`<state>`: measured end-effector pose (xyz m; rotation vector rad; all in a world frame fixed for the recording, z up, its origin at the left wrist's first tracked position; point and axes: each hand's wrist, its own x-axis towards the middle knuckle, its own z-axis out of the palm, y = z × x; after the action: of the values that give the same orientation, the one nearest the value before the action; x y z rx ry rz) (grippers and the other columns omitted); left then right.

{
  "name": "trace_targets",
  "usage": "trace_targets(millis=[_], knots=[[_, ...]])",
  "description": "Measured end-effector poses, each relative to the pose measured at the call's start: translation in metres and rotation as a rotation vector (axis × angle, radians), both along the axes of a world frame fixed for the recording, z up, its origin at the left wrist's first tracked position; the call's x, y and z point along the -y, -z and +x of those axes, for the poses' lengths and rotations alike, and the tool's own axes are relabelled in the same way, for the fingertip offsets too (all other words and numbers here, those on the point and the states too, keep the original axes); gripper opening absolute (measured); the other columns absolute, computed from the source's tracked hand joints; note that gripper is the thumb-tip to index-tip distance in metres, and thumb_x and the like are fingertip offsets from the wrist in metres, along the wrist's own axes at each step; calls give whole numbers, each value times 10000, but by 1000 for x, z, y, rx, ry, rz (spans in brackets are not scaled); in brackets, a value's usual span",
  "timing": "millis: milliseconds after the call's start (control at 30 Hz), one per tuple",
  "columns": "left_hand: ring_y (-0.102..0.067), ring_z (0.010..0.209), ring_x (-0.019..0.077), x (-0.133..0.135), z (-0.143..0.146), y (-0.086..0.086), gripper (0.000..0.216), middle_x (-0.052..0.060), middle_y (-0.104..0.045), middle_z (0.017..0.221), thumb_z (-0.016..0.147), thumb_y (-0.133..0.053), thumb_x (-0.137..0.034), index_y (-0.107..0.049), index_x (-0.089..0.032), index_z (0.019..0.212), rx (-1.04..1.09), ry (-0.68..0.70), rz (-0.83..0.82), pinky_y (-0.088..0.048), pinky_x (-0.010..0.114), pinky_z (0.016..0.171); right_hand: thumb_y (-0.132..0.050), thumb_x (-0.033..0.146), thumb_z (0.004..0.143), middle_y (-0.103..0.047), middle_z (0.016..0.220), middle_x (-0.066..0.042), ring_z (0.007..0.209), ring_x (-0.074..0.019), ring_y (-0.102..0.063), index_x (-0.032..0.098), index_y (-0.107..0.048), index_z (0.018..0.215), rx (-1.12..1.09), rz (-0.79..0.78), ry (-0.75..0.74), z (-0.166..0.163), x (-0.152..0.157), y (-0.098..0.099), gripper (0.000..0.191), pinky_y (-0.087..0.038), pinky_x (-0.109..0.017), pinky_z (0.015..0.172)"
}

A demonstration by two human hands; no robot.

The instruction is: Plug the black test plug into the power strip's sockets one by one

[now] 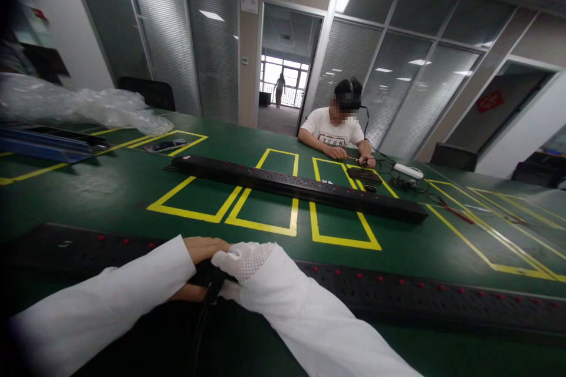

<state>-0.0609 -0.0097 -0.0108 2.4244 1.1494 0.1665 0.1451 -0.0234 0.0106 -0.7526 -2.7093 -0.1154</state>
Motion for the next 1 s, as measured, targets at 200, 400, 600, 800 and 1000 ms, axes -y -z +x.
trace_targets(millis=[200, 400, 600, 800, 1000], knots=[[-545, 1118, 328, -3, -3, 7, 745, 60, -568, 1262, 624, -665, -477, -427, -310, 1310, 8, 12, 2, -448, 445, 899, -611, 362, 800, -657, 948, 21, 811, -132, -639, 268, -573, 1113, 37, -31, 7, 0, 1, -2, 329, -399, -210, 551], [-542, 1124, 313, -6, -4, 10, 747, 74, -562, 1266, 636, -666, -464, -411, -305, 1320, 8, 23, -8, -434, 453, 907, -586, 370, 814, -649, 945, 24, 789, -135, -643, 284, -552, 1132, 90, -43, 24, -1, 1, -5, 331, -360, -219, 506], [-543, 1120, 314, -5, -5, 10, 793, 77, -565, 1260, 619, -694, -441, -388, -300, 1336, 12, 41, 17, -434, 438, 904, -596, 351, 804, -645, 938, 30, 781, -128, -634, 291, -550, 1126, 71, -16, 28, -1, 2, -5, 331, -335, -234, 494], [-544, 1118, 333, -5, -3, 9, 723, 79, -560, 1273, 637, -637, -479, -433, -291, 1305, 10, 19, -2, -441, 481, 901, -591, 380, 800, -636, 911, 49, 750, -128, -633, 316, -532, 1097, 105, -27, 51, -3, 2, -6, 309, -247, -236, 457], [-537, 1132, 308, -6, -5, 9, 765, 52, -557, 1278, 618, -651, -467, -389, -342, 1327, 11, 42, 11, -440, 447, 907, -587, 373, 805, -638, 912, 38, 778, -125, -633, 299, -536, 1097, 104, -48, 42, -3, 0, -3, 305, -277, -231, 482]])
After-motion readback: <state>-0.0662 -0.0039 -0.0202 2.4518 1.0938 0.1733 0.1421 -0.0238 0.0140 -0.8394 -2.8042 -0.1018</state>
